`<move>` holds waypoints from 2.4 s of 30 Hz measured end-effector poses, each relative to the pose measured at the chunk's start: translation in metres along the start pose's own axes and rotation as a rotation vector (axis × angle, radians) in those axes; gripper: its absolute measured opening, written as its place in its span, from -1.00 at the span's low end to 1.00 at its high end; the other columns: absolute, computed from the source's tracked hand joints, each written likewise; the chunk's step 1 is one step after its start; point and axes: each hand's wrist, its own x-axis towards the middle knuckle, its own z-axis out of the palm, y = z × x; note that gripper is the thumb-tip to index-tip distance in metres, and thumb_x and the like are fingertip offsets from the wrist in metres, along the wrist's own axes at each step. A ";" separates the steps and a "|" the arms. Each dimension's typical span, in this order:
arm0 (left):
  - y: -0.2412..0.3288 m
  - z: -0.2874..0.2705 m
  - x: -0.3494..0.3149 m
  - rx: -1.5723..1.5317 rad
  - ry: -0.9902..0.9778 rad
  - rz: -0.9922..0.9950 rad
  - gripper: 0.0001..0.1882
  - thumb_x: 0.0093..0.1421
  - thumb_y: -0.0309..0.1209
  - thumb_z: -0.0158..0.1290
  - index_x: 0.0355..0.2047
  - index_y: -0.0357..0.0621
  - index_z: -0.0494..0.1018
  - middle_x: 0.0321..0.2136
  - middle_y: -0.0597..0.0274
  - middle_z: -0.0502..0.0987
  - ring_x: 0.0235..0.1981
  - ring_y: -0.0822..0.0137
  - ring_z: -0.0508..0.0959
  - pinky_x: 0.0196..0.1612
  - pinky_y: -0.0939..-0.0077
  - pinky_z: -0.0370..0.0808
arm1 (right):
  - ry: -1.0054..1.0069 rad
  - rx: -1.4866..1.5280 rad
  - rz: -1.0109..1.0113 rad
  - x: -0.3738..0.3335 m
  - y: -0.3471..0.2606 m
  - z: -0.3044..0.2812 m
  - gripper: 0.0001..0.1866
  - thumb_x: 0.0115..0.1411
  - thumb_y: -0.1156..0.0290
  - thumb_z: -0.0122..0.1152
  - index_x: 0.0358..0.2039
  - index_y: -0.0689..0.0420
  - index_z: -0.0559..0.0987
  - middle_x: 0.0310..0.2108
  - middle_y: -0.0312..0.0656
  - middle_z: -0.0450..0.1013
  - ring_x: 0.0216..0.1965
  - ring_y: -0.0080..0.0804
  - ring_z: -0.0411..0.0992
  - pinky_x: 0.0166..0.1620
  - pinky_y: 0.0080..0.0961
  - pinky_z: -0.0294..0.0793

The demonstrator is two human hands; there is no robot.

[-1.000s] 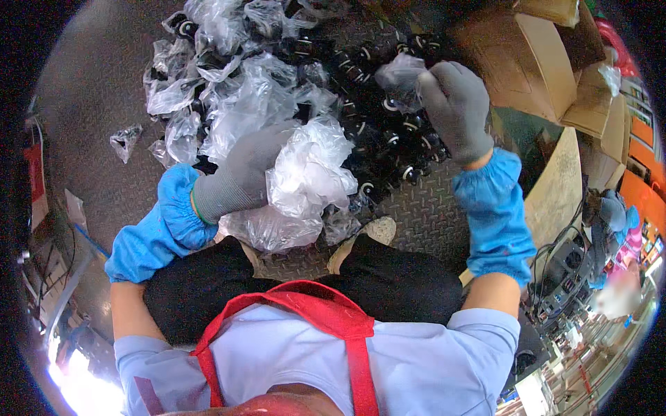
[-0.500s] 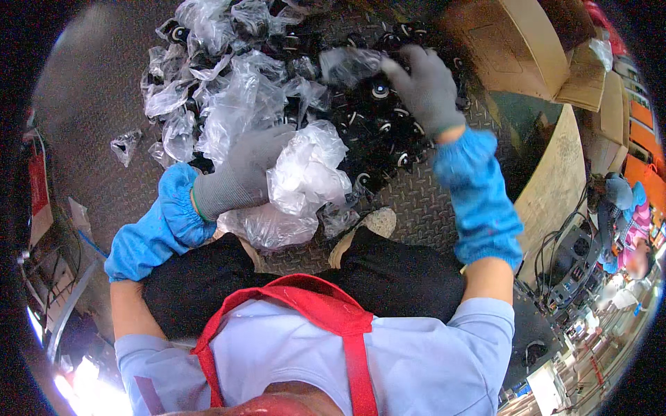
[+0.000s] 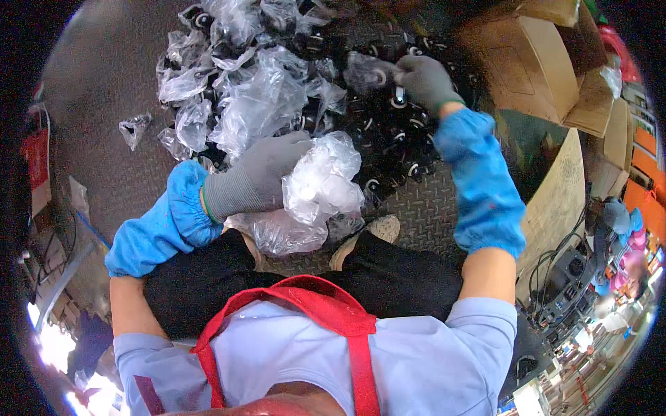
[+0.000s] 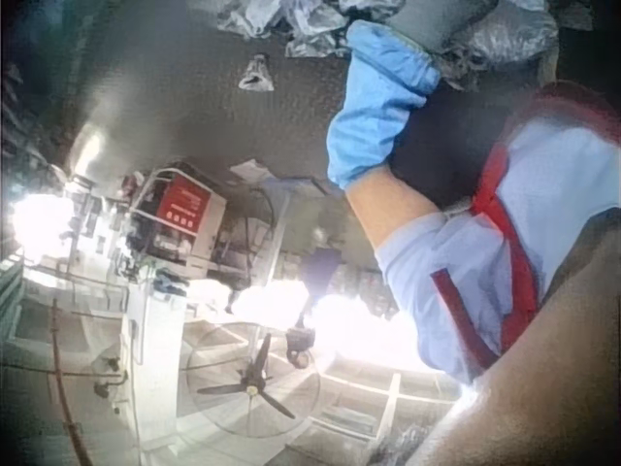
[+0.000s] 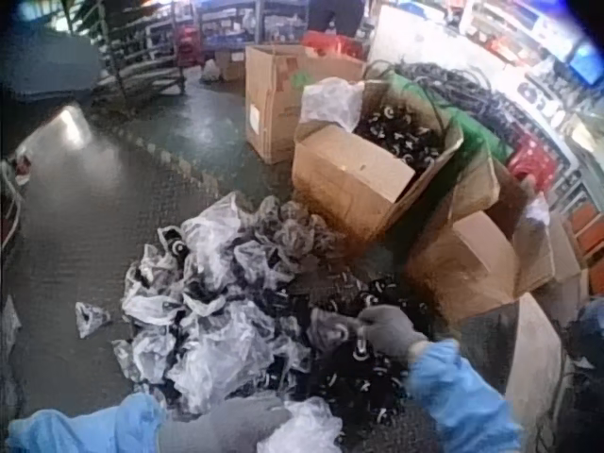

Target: The person sorts small black components by hand from a pile into a cardboard box.

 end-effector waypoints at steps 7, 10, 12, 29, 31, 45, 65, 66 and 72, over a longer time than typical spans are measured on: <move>0.002 -0.003 0.005 -0.010 -0.016 -0.036 -0.44 -0.08 -0.27 0.28 -0.04 -0.06 0.42 -0.13 0.11 0.45 -0.13 0.00 0.51 -0.12 0.30 0.47 | 0.106 0.756 -0.023 -0.071 -0.039 -0.051 -0.80 0.12 0.41 0.22 -0.29 0.27 0.58 -0.34 -0.31 0.46 -0.23 -0.50 0.41 -0.12 -0.59 0.39; 0.006 -0.004 0.013 0.121 0.186 0.148 -0.48 -0.12 -0.35 0.23 -0.09 -0.15 0.42 0.00 0.02 0.40 -0.05 -0.04 0.48 -0.08 0.22 0.47 | -0.130 0.358 -0.420 -0.081 -0.054 -0.009 -0.74 0.08 0.44 0.27 -0.21 0.27 0.57 -0.12 -0.12 0.46 -0.12 -0.37 0.43 -0.05 -0.50 0.40; 0.005 -0.006 0.010 0.202 0.114 0.032 -0.44 -0.04 -0.28 0.28 0.00 -0.07 0.41 0.01 0.08 0.45 -0.08 0.09 0.54 -0.04 0.35 0.47 | -0.519 0.825 -0.423 -0.090 -0.083 0.007 -0.68 0.09 0.42 0.29 -0.15 0.30 0.55 -0.08 -0.18 0.46 -0.08 -0.44 0.41 -0.02 -0.47 0.40; -0.008 0.005 -0.018 -0.075 -0.083 -0.113 -0.57 0.01 -0.29 0.25 -0.11 -0.13 0.46 -0.24 0.07 0.54 -0.15 0.07 0.55 -0.07 0.32 0.47 | 0.447 -0.549 -0.053 0.091 -0.026 0.026 -0.74 0.11 0.23 0.10 -0.23 -0.01 0.60 -0.26 -0.05 0.52 -0.18 -0.01 0.49 -0.13 -0.06 0.49; -0.009 0.005 -0.017 -0.121 -0.092 -0.123 -0.57 0.01 -0.28 0.25 -0.12 -0.13 0.46 -0.24 0.06 0.54 -0.15 0.05 0.55 -0.08 0.30 0.47 | 0.454 -0.713 0.018 0.077 -0.027 0.016 -0.69 0.17 0.18 0.07 -0.13 -0.01 0.57 -0.20 -0.04 0.48 -0.14 -0.01 0.45 -0.11 -0.11 0.46; 0.002 -0.006 -0.015 -0.042 -0.029 -0.105 -0.56 -0.05 -0.37 0.16 -0.11 -0.14 0.42 -0.23 -0.05 0.52 -0.12 -0.04 0.52 -0.10 0.20 0.46 | 0.179 0.562 -0.113 0.006 -0.064 0.001 -0.71 0.15 0.21 0.12 -0.32 0.18 0.61 -0.42 -0.21 0.52 -0.36 -0.46 0.46 -0.26 -0.48 0.44; 0.008 0.020 -0.011 -0.035 -0.171 -0.126 -0.61 -0.03 -0.36 0.13 -0.13 -0.10 0.45 -0.27 -0.01 0.54 -0.15 -0.06 0.53 -0.11 0.18 0.47 | 0.045 -0.191 -0.167 0.013 -0.085 0.108 -0.57 0.11 0.08 0.20 -0.24 0.24 0.55 -0.37 -0.04 0.49 -0.35 -0.27 0.47 -0.23 -0.39 0.45; 0.007 0.019 -0.010 -0.032 -0.165 -0.107 -0.59 -0.03 -0.34 0.14 -0.11 -0.08 0.45 -0.26 -0.01 0.54 -0.16 -0.06 0.53 -0.11 0.18 0.47 | 0.046 -0.058 -0.149 0.017 -0.079 0.114 -0.55 0.10 0.07 0.19 -0.23 0.25 0.55 -0.42 -0.04 0.49 -0.38 -0.28 0.48 -0.26 -0.40 0.46; 0.002 0.019 -0.023 -0.117 -0.103 -0.097 -0.60 -0.03 -0.23 0.23 -0.20 -0.12 0.47 -0.32 -0.02 0.54 -0.22 -0.07 0.54 -0.16 0.20 0.48 | 0.149 0.692 -0.194 -0.049 -0.084 0.005 -0.75 0.20 0.33 0.15 -0.23 0.26 0.56 -0.42 -0.22 0.49 -0.38 -0.58 0.39 -0.31 -0.54 0.43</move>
